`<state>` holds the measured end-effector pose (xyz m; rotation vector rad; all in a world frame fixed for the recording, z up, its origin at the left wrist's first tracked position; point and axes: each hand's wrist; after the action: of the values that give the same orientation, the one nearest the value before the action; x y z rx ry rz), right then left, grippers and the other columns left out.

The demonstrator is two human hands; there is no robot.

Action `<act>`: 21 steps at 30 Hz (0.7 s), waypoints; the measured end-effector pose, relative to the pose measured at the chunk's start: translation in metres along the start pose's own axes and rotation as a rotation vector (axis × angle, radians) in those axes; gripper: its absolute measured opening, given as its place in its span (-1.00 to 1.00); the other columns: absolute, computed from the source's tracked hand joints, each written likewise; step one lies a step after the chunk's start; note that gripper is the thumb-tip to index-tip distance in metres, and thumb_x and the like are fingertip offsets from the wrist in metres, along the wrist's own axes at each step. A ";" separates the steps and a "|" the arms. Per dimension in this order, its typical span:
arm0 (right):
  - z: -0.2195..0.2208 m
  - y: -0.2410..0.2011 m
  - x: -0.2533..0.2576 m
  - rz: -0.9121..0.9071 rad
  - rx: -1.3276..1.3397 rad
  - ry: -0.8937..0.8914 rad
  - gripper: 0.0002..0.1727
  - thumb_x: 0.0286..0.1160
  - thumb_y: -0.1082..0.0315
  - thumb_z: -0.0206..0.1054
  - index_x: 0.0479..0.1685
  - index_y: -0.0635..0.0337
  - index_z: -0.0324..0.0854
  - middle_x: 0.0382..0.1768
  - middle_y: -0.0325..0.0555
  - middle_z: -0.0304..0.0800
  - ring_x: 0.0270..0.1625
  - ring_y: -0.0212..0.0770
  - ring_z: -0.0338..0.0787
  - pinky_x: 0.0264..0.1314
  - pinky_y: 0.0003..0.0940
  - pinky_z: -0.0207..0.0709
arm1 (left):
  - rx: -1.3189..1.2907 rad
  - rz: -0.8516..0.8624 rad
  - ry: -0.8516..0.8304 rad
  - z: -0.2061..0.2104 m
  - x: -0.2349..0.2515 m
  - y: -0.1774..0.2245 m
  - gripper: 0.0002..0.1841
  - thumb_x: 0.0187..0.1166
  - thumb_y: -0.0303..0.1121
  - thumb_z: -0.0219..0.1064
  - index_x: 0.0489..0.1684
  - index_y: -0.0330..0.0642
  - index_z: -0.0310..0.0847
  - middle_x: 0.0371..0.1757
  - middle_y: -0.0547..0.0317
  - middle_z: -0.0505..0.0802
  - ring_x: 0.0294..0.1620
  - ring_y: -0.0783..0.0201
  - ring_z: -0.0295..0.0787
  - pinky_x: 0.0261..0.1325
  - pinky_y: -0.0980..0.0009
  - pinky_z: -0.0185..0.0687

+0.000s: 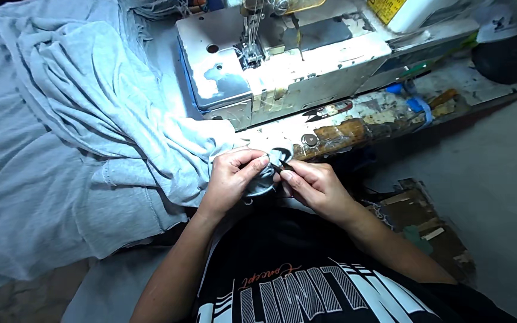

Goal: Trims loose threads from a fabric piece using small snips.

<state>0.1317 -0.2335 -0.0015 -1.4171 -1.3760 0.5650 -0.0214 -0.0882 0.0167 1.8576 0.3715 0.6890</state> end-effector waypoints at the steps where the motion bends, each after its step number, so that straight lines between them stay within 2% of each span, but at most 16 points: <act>1: 0.000 0.003 0.000 -0.067 0.059 0.000 -0.69 0.78 0.38 0.06 -0.22 0.30 0.70 -0.55 -0.35 0.61 -0.59 -0.64 0.46 -0.53 -0.75 0.37 | -0.047 -0.015 -0.021 -0.002 0.000 0.004 -0.85 0.60 -0.51 0.33 -0.29 -0.26 0.86 -0.28 0.28 0.85 -0.23 0.56 0.74 -0.13 0.65 0.66; 3: 0.002 0.009 -0.002 -0.201 0.168 -0.001 -0.67 0.81 0.37 0.06 -0.22 0.36 0.68 -0.52 -0.29 0.66 -0.53 -0.64 0.51 -0.45 -0.76 0.42 | -0.090 -0.020 -0.054 -0.004 -0.001 0.008 -0.84 0.58 -0.52 0.33 -0.33 -0.27 0.86 -0.35 0.29 0.80 -0.30 0.54 0.69 -0.21 0.65 0.61; 5: 0.003 0.000 -0.003 -0.348 0.263 -0.056 -0.64 0.86 0.28 0.02 -0.21 0.30 0.65 -0.45 -0.24 0.71 -0.43 -0.62 0.61 -0.34 -0.73 0.51 | 0.027 0.008 -0.049 0.000 0.000 0.004 -0.83 0.56 -0.50 0.34 -0.37 -0.25 0.86 -0.42 0.30 0.78 -0.35 0.54 0.66 -0.23 0.64 0.58; 6: 0.001 -0.015 -0.002 -0.425 0.309 -0.128 -0.61 0.89 0.22 -0.01 -0.19 0.26 0.64 -0.40 -0.18 0.72 -0.35 -0.55 0.68 -0.24 -0.66 0.57 | 0.139 0.008 -0.038 0.004 0.001 -0.001 -0.83 0.57 -0.46 0.35 -0.37 -0.22 0.88 -0.45 0.32 0.77 -0.37 0.54 0.65 -0.25 0.61 0.56; 7: -0.001 -0.029 0.002 -0.481 0.367 -0.192 -0.62 0.88 0.24 0.00 -0.18 0.28 0.63 -0.39 -0.10 0.71 -0.32 -0.45 0.69 -0.22 -0.58 0.56 | 0.195 -0.002 -0.027 0.007 0.002 -0.004 -0.83 0.58 -0.43 0.36 -0.36 -0.20 0.88 -0.49 0.33 0.73 -0.41 0.55 0.62 -0.30 0.61 0.52; 8: -0.001 -0.035 0.005 -0.472 0.369 -0.204 -0.63 0.88 0.24 0.00 -0.17 0.29 0.64 -0.37 -0.12 0.72 -0.30 -0.49 0.70 -0.19 -0.62 0.57 | 0.202 -0.024 -0.021 0.008 0.001 -0.004 -0.83 0.59 -0.42 0.36 -0.36 -0.21 0.88 -0.49 0.32 0.73 -0.42 0.55 0.62 -0.31 0.61 0.52; 10: 0.003 -0.022 0.010 -0.353 0.289 -0.100 -0.65 0.83 0.32 0.03 -0.18 0.36 0.67 -0.45 -0.21 0.70 -0.43 -0.63 0.59 -0.32 -0.75 0.50 | 0.147 -0.042 -0.032 0.002 0.001 -0.001 -0.83 0.60 -0.43 0.35 -0.32 -0.22 0.87 -0.42 0.30 0.79 -0.36 0.55 0.69 -0.24 0.61 0.60; 12: 0.002 -0.003 0.013 -0.144 0.118 0.003 -0.66 0.81 0.36 0.04 -0.20 0.33 0.70 -0.54 -0.33 0.64 -0.57 -0.65 0.47 -0.51 -0.75 0.38 | 0.054 -0.052 -0.034 -0.005 0.004 -0.001 -0.85 0.60 -0.46 0.35 -0.27 -0.24 0.87 -0.33 0.29 0.85 -0.29 0.57 0.74 -0.16 0.63 0.66; 14: 0.001 0.004 0.008 0.033 0.009 0.020 -0.67 0.82 0.33 0.03 -0.13 0.26 0.72 -0.57 -0.39 0.61 -0.64 -0.63 0.44 -0.60 -0.72 0.35 | -0.011 -0.098 -0.036 -0.006 0.000 0.001 -0.86 0.61 -0.48 0.34 -0.26 -0.24 0.86 -0.27 0.28 0.87 -0.27 0.56 0.76 -0.16 0.63 0.68; 18: -0.001 -0.001 0.007 0.090 -0.009 0.007 -0.66 0.81 0.32 0.02 -0.13 0.23 0.73 -0.58 -0.39 0.60 -0.65 -0.62 0.43 -0.63 -0.73 0.33 | -0.067 -0.116 -0.036 -0.007 0.002 0.003 -0.85 0.62 -0.50 0.33 -0.22 -0.25 0.87 -0.19 0.27 0.89 -0.23 0.55 0.78 -0.14 0.62 0.70; 21: -0.001 -0.003 0.006 0.096 -0.002 -0.001 -0.67 0.80 0.34 0.03 -0.13 0.22 0.74 -0.59 -0.40 0.58 -0.66 -0.63 0.40 -0.63 -0.74 0.29 | -0.089 -0.124 -0.032 -0.007 0.001 0.002 -0.85 0.63 -0.50 0.33 -0.20 -0.25 0.86 -0.21 0.27 0.88 -0.25 0.53 0.77 -0.18 0.62 0.69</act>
<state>0.1322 -0.2288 0.0038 -1.4911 -1.3149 0.6266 -0.0249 -0.0828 0.0209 1.7437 0.4245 0.5817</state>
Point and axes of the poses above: each hand's wrist, its own x-axis towards the middle knuckle, its own z-axis out of the palm, y = z × x
